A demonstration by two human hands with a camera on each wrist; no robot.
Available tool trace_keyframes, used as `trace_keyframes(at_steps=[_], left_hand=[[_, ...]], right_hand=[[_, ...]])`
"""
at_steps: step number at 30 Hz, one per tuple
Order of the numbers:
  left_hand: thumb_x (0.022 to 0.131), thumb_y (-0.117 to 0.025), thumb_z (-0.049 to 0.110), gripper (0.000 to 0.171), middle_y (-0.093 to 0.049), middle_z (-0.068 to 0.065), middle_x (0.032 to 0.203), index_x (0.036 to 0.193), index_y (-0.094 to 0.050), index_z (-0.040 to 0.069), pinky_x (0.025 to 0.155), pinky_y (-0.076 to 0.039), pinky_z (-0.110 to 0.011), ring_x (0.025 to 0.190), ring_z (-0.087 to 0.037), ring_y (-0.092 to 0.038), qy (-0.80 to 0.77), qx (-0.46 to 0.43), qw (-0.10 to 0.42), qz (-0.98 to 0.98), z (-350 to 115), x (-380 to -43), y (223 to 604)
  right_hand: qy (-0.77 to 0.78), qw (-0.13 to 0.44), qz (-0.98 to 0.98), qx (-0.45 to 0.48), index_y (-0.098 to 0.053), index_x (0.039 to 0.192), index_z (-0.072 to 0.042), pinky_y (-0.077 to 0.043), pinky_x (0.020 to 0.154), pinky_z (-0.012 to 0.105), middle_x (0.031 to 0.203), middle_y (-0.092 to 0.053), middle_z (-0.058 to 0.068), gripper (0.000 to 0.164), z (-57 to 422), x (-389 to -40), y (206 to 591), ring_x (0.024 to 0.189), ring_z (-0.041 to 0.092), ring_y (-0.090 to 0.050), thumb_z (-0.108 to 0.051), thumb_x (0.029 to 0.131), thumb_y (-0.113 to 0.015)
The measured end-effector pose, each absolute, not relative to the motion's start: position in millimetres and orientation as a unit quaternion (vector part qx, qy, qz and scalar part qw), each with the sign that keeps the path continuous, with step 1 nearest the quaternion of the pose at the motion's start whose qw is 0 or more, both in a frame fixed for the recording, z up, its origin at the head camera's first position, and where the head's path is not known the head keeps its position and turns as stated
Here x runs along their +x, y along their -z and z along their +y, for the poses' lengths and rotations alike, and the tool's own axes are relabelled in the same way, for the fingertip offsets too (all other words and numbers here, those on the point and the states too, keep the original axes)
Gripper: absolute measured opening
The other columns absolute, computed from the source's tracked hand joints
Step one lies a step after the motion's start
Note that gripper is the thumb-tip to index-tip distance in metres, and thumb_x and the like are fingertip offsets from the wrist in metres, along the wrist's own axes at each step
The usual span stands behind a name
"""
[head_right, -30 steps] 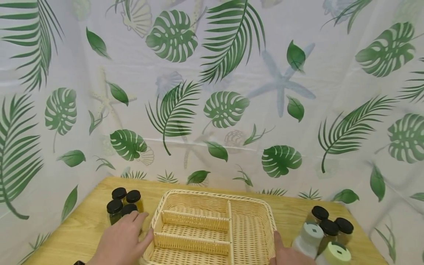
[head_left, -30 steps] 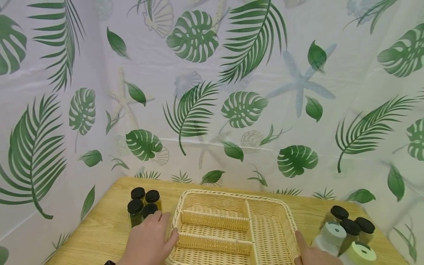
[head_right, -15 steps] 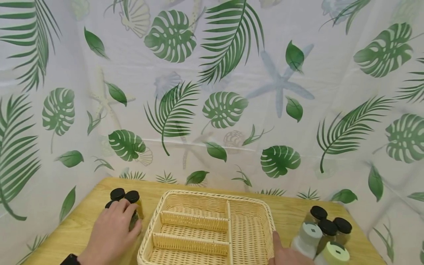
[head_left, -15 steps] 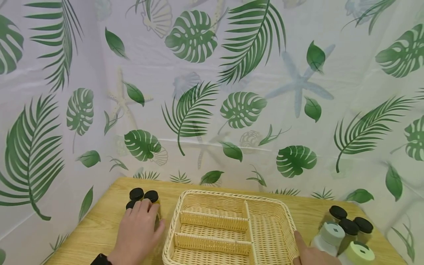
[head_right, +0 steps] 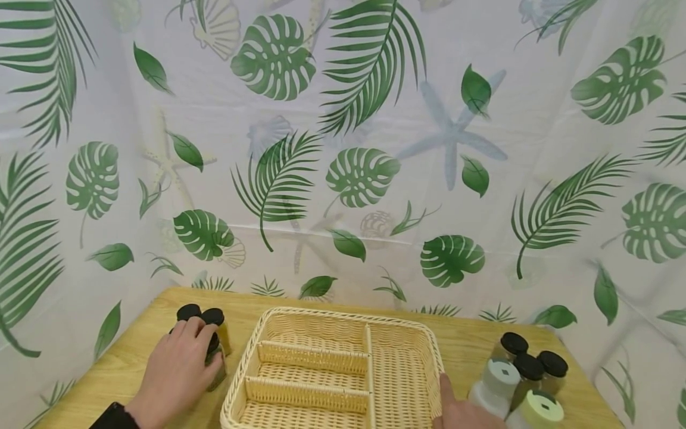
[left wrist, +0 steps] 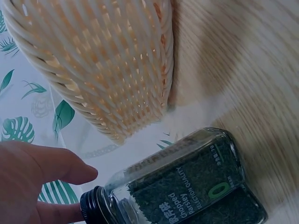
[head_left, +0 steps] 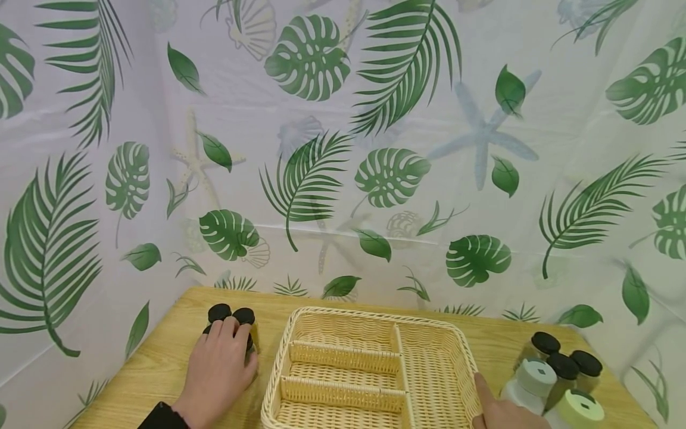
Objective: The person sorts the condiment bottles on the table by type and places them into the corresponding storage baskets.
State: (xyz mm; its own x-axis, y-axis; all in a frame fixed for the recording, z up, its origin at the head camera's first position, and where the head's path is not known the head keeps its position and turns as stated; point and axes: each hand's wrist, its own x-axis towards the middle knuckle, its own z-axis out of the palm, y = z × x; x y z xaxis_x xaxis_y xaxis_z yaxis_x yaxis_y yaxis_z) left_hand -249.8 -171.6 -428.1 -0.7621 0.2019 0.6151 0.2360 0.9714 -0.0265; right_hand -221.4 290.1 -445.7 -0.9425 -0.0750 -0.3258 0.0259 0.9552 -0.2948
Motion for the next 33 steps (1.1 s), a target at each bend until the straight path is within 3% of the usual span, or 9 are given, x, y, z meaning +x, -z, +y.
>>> trace_keyframes(at_steps=[13,24,33], left_hand=[[0.076,-0.082,0.015,0.030,-0.062,-0.017,0.090,0.098,-0.070,-0.002,0.073,-0.053,-0.042,0.084,-0.033,-0.055,0.037,-0.123,0.311,-0.942,-171.9,-251.8,427.2],[0.077,-0.080,0.011,0.021,-0.057,-0.011,0.079,0.089,-0.067,0.000,0.070,-0.048,-0.038,0.079,-0.029,-0.048,0.056,-0.133,0.298,-0.944,-172.8,-252.0,426.5],[0.079,-0.077,0.010,0.021,-0.059,-0.014,0.084,0.093,-0.067,-0.002,0.077,-0.049,-0.041,0.088,-0.033,-0.051,0.092,-0.136,0.304,-0.938,-171.2,-252.5,412.9]], right_hand=[[0.141,0.158,0.977,-0.008,-0.024,0.151,0.013,-0.035,0.050,0.030,0.060,-0.057,-0.001,0.077,288.0,-219.4,443.8,0.048,0.015,-0.051,-0.026,0.095,-0.061],[0.131,0.160,0.978,0.001,-0.024,0.151,0.012,-0.033,0.048,0.030,0.059,-0.057,0.000,0.078,291.4,-222.1,451.7,0.046,0.014,-0.048,-0.027,0.095,-0.061],[0.118,0.156,0.981,-0.001,-0.024,0.151,0.013,-0.032,0.047,0.029,0.057,-0.056,0.001,0.078,293.0,-223.2,455.7,0.044,0.013,-0.045,-0.026,0.094,-0.062]])
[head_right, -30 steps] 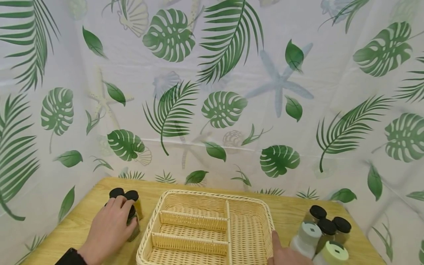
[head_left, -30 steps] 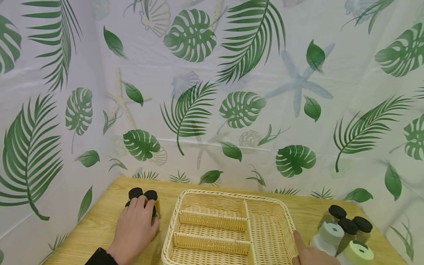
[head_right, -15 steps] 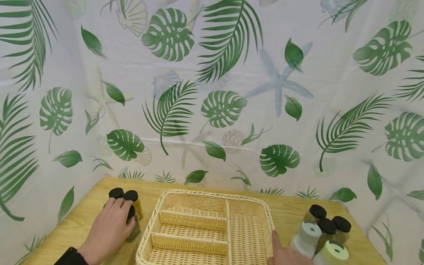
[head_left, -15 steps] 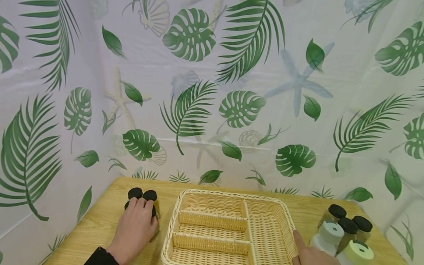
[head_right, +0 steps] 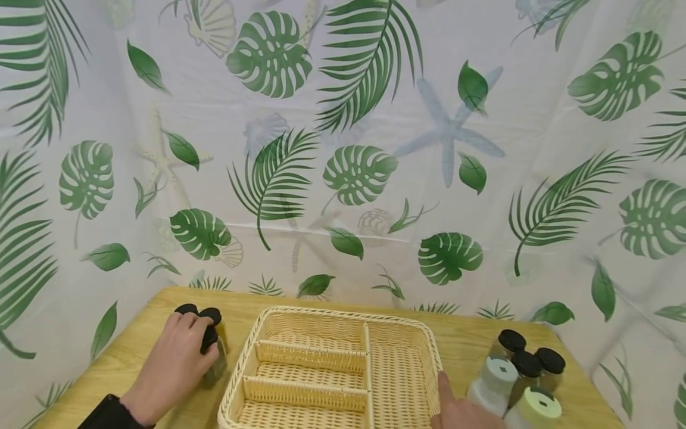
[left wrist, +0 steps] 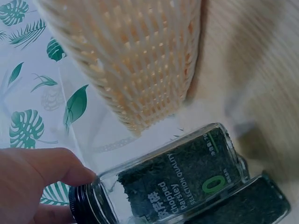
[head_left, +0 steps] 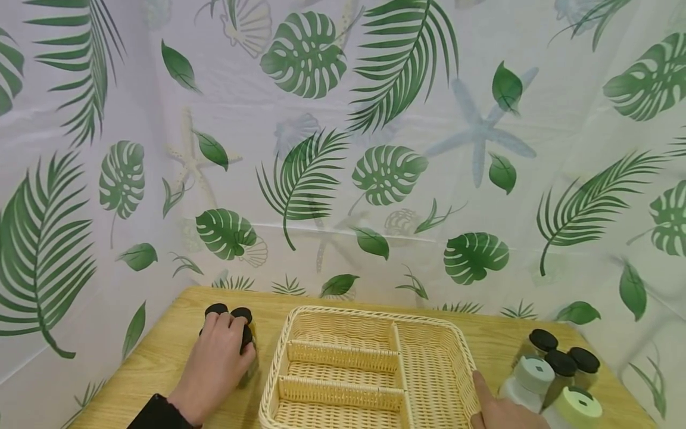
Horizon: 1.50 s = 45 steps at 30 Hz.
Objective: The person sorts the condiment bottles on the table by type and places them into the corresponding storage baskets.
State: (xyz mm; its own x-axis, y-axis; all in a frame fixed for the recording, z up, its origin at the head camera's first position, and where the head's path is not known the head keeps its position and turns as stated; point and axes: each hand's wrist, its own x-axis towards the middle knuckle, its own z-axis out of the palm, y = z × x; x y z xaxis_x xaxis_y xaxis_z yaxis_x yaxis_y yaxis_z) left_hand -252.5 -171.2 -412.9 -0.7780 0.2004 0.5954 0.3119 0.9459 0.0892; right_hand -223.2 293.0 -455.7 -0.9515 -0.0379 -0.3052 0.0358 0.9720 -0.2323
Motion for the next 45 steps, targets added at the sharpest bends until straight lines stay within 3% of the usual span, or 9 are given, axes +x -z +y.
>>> trace_keyframes(at_steps=[9,16,23,28,34,45], left_hand=[[0.081,-0.075,0.012,0.023,-0.064,-0.017,0.090,0.097,-0.070,-0.004,0.076,-0.052,-0.043,0.088,-0.033,-0.055,0.107,-0.143,0.318,-0.931,-170.4,-254.9,391.2],[0.081,-0.075,0.013,0.022,-0.067,-0.020,0.088,0.094,-0.071,-0.004,0.078,-0.050,-0.044,0.086,-0.036,-0.059,0.071,-0.162,0.359,-0.917,-165.2,-260.0,378.7],[0.078,-0.076,0.013,0.020,-0.063,-0.017,0.076,0.086,-0.070,-0.004,0.066,-0.047,-0.040,0.069,-0.031,-0.052,0.059,-0.178,0.396,-0.899,-154.4,-267.7,368.3],[0.081,-0.076,0.014,0.020,-0.062,-0.016,0.078,0.089,-0.071,-0.003,0.069,-0.053,-0.042,0.071,-0.031,-0.056,0.060,-0.183,0.391,-0.900,-143.3,-269.4,360.3],[0.083,-0.076,0.017,0.021,-0.059,-0.013,0.078,0.090,-0.070,-0.002,0.056,-0.048,-0.037,0.068,-0.028,-0.057,0.061,-0.193,0.387,-0.899,-127.7,-273.2,352.6],[0.086,-0.078,0.024,0.026,-0.059,-0.011,0.080,0.090,-0.069,0.000,0.062,-0.050,-0.035,0.071,-0.025,-0.057,0.066,-0.223,0.357,-0.905,-99.0,-282.9,342.5]], right_hand=[[0.125,0.145,0.982,-0.003,-0.027,0.150,0.012,-0.029,0.047,0.029,0.056,-0.054,0.000,0.074,289.1,-218.0,448.8,0.044,0.011,-0.039,-0.022,0.093,-0.061],[0.122,0.144,0.982,0.002,-0.028,0.150,0.010,-0.031,0.047,0.030,0.056,-0.054,0.000,0.074,290.0,-218.9,450.6,0.044,0.012,-0.039,-0.022,0.092,-0.061],[0.122,0.140,0.983,0.002,-0.031,0.150,0.008,-0.030,0.047,0.029,0.055,-0.053,0.001,0.070,285.9,-216.6,444.2,0.045,0.012,-0.038,-0.020,0.092,-0.060],[0.122,0.139,0.983,0.001,-0.031,0.150,0.009,-0.031,0.047,0.029,0.055,-0.053,0.001,0.070,285.6,-215.8,443.2,0.045,0.012,-0.039,-0.020,0.092,-0.059],[0.125,0.137,0.983,-0.003,-0.030,0.150,0.009,-0.030,0.046,0.030,0.055,-0.052,0.001,0.070,287.2,-216.2,445.0,0.044,0.012,-0.038,-0.020,0.092,-0.059],[0.143,0.131,0.981,-0.008,-0.029,0.151,0.008,-0.028,0.045,0.030,0.054,-0.052,0.002,0.071,290.9,-217.7,449.6,0.043,0.013,-0.037,-0.019,0.092,-0.058]])
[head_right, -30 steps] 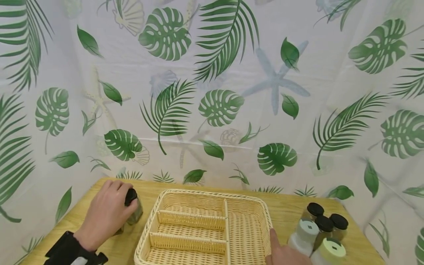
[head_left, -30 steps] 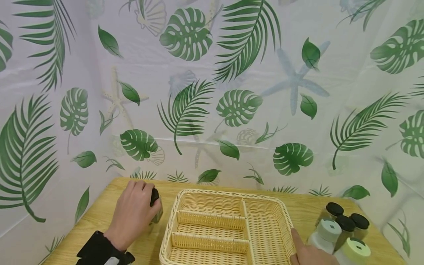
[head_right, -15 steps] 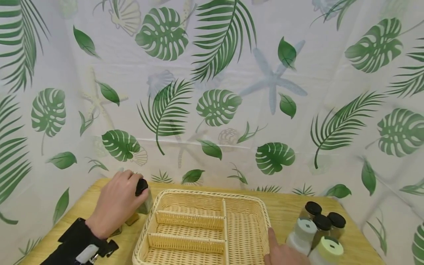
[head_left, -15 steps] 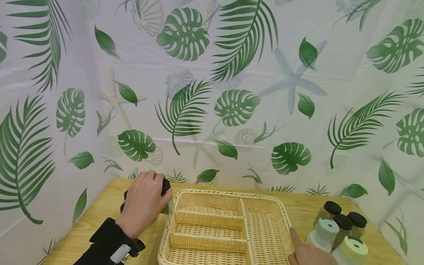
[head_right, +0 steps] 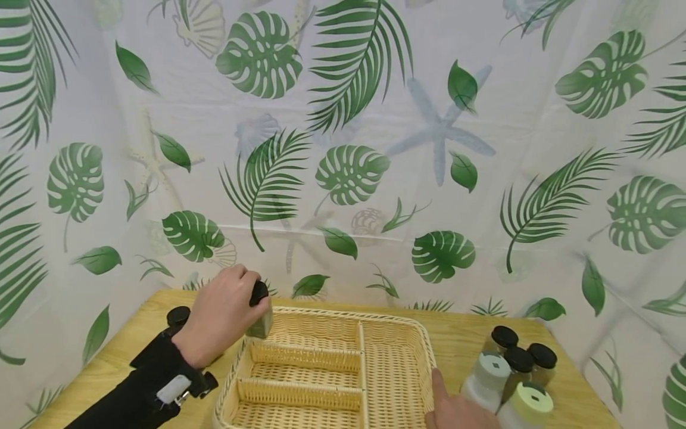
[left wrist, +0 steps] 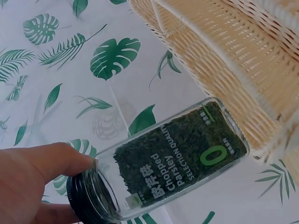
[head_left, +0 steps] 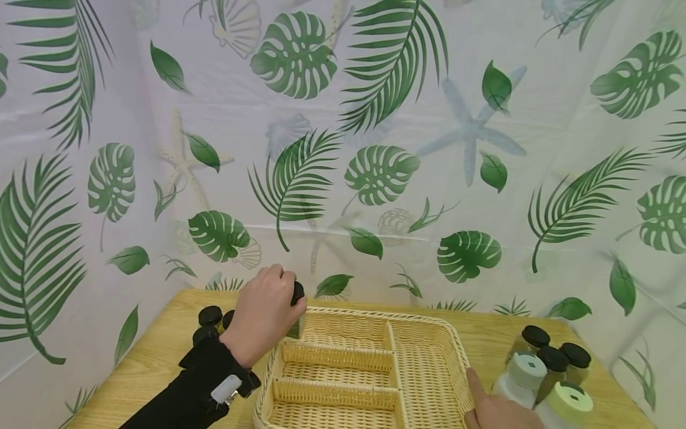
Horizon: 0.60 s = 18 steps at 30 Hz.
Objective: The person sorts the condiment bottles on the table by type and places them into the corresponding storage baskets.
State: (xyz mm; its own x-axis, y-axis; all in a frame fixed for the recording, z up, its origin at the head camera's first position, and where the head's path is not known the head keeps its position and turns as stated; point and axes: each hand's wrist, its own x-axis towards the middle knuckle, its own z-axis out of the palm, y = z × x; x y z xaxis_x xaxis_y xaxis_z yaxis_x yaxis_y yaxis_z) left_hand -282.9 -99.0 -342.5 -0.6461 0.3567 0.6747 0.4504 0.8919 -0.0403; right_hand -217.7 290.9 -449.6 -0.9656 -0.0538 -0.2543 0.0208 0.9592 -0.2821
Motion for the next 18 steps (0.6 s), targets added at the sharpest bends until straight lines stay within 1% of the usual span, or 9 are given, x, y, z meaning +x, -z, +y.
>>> trace_keyframes(at_steps=[5,12,18], left_hand=[[0.085,-0.080,0.026,0.027,-0.059,-0.009,0.080,0.089,-0.069,0.002,0.062,-0.051,-0.035,0.071,-0.023,-0.058,0.071,-0.232,0.343,-0.907,-86.4,-288.1,339.6],[0.085,-0.080,0.028,0.029,-0.061,-0.008,0.082,0.092,-0.070,0.002,0.063,-0.051,-0.033,0.072,-0.021,-0.059,0.079,-0.235,0.307,-0.919,-66.9,-296.2,338.1],[0.085,-0.081,0.031,0.029,-0.062,-0.006,0.077,0.086,-0.070,0.004,0.059,-0.049,-0.031,0.069,-0.019,-0.060,0.070,-0.246,0.288,-0.923,-52.2,-304.1,339.3]], right_hand=[[0.142,0.131,0.981,-0.008,-0.028,0.151,0.008,-0.029,0.046,0.030,0.054,-0.052,0.002,0.071,289.5,-216.7,447.8,0.044,0.013,-0.038,-0.018,0.092,-0.058],[0.133,0.133,0.982,0.002,-0.029,0.151,0.008,-0.029,0.046,0.030,0.055,-0.053,0.002,0.071,287.7,-215.8,446.4,0.045,0.013,-0.039,-0.019,0.092,-0.058],[0.130,0.129,0.983,0.009,-0.030,0.152,0.006,-0.028,0.046,0.030,0.054,-0.052,0.002,0.071,288.4,-214.7,447.2,0.044,0.013,-0.038,-0.019,0.091,-0.057]])
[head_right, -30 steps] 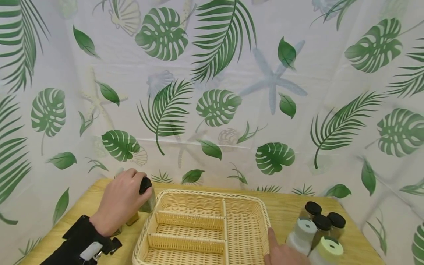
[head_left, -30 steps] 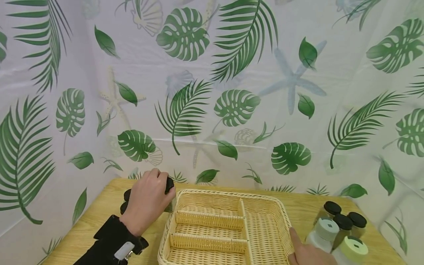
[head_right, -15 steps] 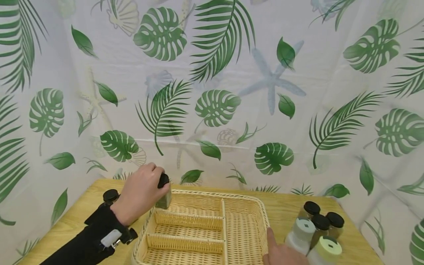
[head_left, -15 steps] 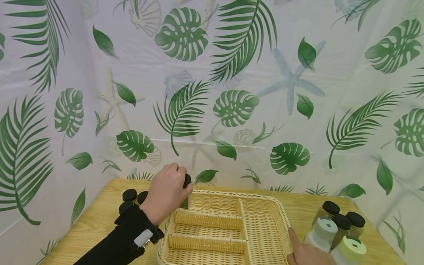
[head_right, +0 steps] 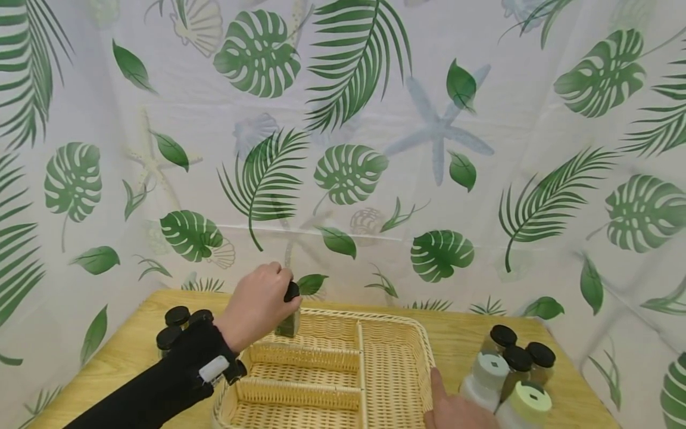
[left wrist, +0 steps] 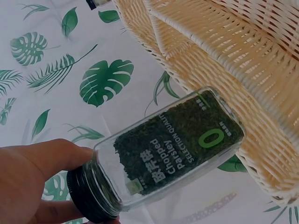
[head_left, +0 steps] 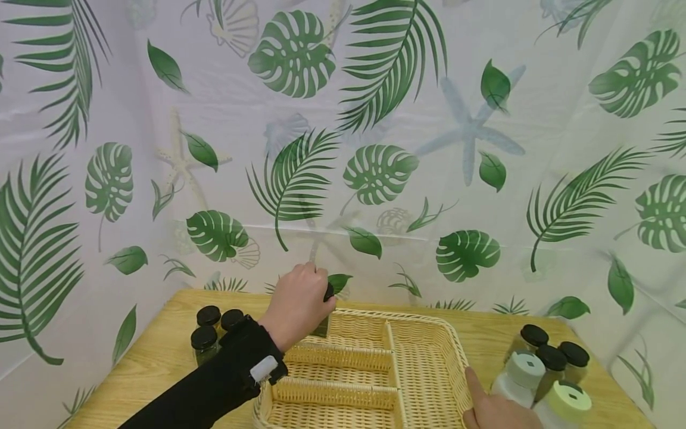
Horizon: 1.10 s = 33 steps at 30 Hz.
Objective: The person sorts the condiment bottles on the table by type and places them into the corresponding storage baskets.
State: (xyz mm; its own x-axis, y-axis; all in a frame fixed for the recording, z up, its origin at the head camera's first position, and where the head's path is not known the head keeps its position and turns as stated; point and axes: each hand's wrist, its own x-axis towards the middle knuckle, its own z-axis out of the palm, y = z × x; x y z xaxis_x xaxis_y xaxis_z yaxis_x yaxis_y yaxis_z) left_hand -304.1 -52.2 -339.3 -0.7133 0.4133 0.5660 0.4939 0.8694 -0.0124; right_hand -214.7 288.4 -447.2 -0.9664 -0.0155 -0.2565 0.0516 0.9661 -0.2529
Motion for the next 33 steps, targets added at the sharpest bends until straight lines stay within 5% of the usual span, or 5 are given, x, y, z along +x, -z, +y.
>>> trace_keyframes(at_steps=[16,33], left_hand=[[0.088,-0.075,0.022,0.020,-0.050,-0.002,0.067,0.077,-0.062,0.010,0.053,-0.031,-0.027,0.060,-0.015,-0.045,0.080,-0.275,0.248,-0.926,-17.9,-321.1,347.4],[0.087,-0.079,0.028,0.033,-0.047,0.002,0.061,0.067,-0.055,0.016,0.047,-0.034,-0.025,0.056,-0.013,-0.049,0.054,-0.296,0.201,-0.932,10.9,-327.2,353.7]], right_hand=[[0.140,0.120,0.983,-0.002,-0.029,0.151,0.009,-0.027,0.045,0.030,0.053,-0.051,0.001,0.072,285.8,-210.8,442.3,0.043,0.012,-0.035,-0.019,0.091,-0.057],[0.132,0.103,0.986,-0.005,-0.031,0.151,0.007,-0.025,0.044,0.029,0.052,-0.050,0.000,0.070,287.7,-210.5,446.3,0.042,0.012,-0.034,-0.019,0.092,-0.056]])
